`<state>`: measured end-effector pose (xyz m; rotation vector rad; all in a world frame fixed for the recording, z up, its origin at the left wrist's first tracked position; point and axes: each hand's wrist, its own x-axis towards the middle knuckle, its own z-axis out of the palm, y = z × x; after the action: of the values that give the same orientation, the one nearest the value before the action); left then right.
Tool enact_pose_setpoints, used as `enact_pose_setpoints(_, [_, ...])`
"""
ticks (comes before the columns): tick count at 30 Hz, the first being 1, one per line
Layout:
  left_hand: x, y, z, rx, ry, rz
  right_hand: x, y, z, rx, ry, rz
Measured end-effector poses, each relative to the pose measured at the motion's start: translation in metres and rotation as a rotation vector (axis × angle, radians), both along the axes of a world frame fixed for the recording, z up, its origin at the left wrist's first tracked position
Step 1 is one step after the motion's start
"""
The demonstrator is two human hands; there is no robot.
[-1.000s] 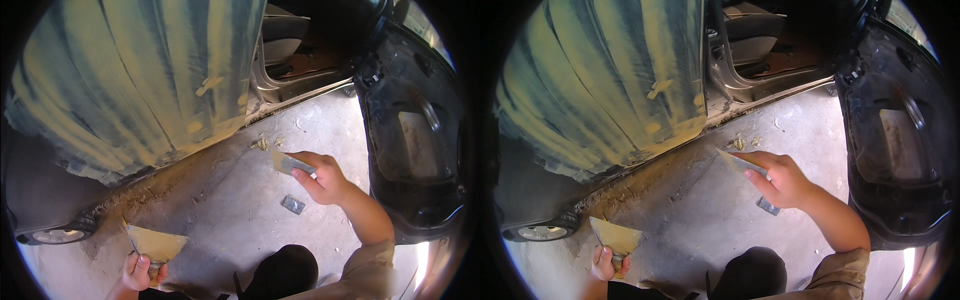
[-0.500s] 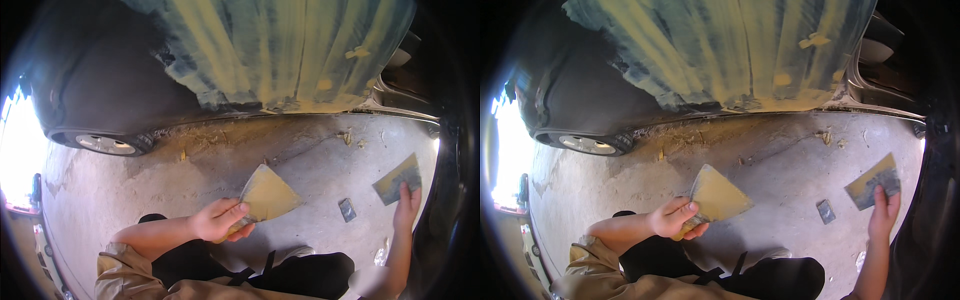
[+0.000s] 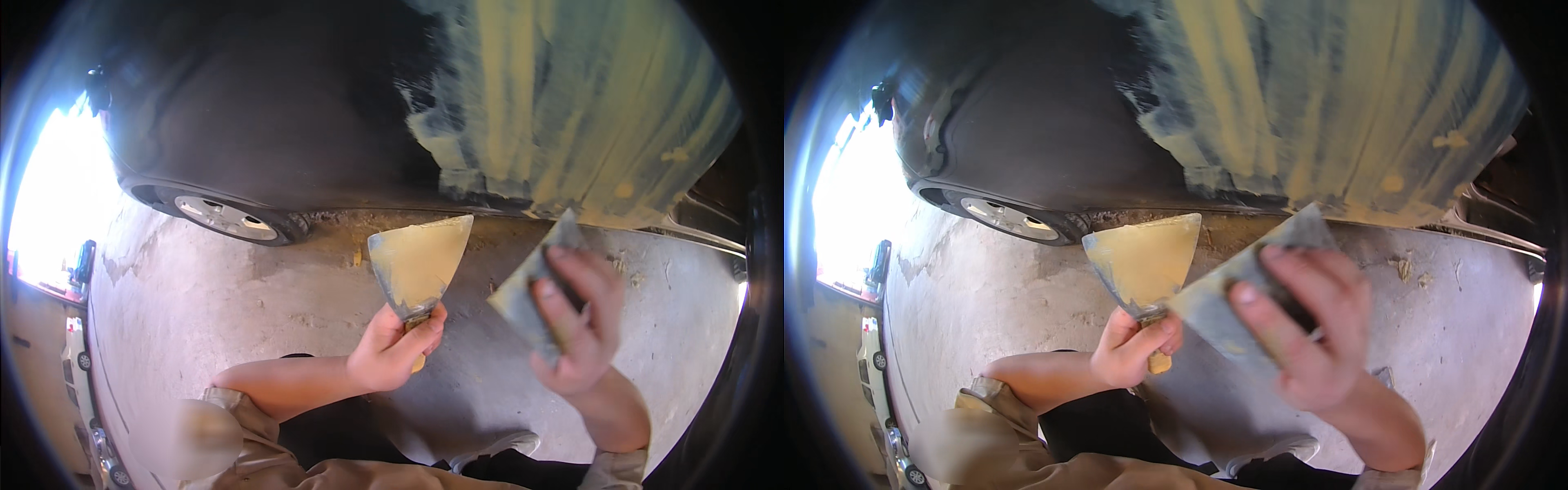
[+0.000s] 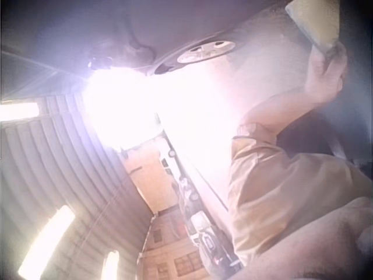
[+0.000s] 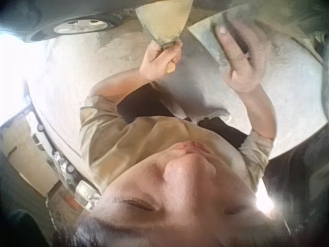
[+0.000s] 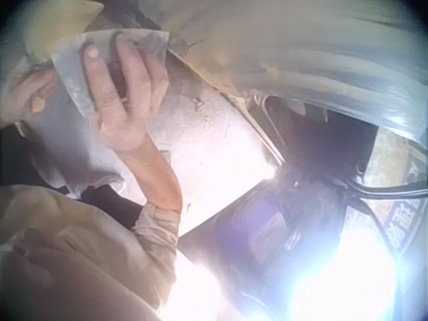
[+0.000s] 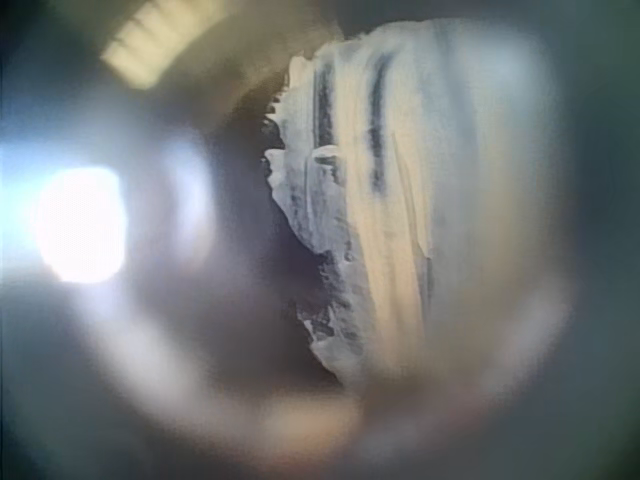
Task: The person applies a beige body filler to the front bumper of a black car using a putty knife and a smaller scraper. They spread the filler across the surface, smooth it, and scrape excess material back onto the main knife.
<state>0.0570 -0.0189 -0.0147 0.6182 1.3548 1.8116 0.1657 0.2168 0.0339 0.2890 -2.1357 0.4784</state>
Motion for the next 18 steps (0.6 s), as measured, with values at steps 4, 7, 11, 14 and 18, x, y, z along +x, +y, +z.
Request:
enact_pose_setpoints(4, [-0.011,-0.009,0.009,0.016,-0.011,0.096,-0.031,-0.042,-0.021,-0.036,0.080,-0.078])
enact_pose_setpoints(7, [-0.023,-0.002,0.013,0.007,0.006,0.107,-0.029,-0.058,-0.071,-0.847,0.063,-0.215])
enact_pose_setpoints(11, [-0.038,-0.015,0.014,-0.135,0.278,0.155,-0.043,-0.086,-0.066,-1.902,0.113,0.010])
enact_pose_setpoints(14, [-0.040,-0.014,0.003,-0.197,0.537,0.214,-0.044,-0.103,-0.065,-2.133,-0.165,0.324])
enact_pose_setpoints(18, [-0.034,-0.015,-0.004,-0.122,-0.113,0.279,-0.050,-0.123,-0.058,-2.178,-0.238,0.539])
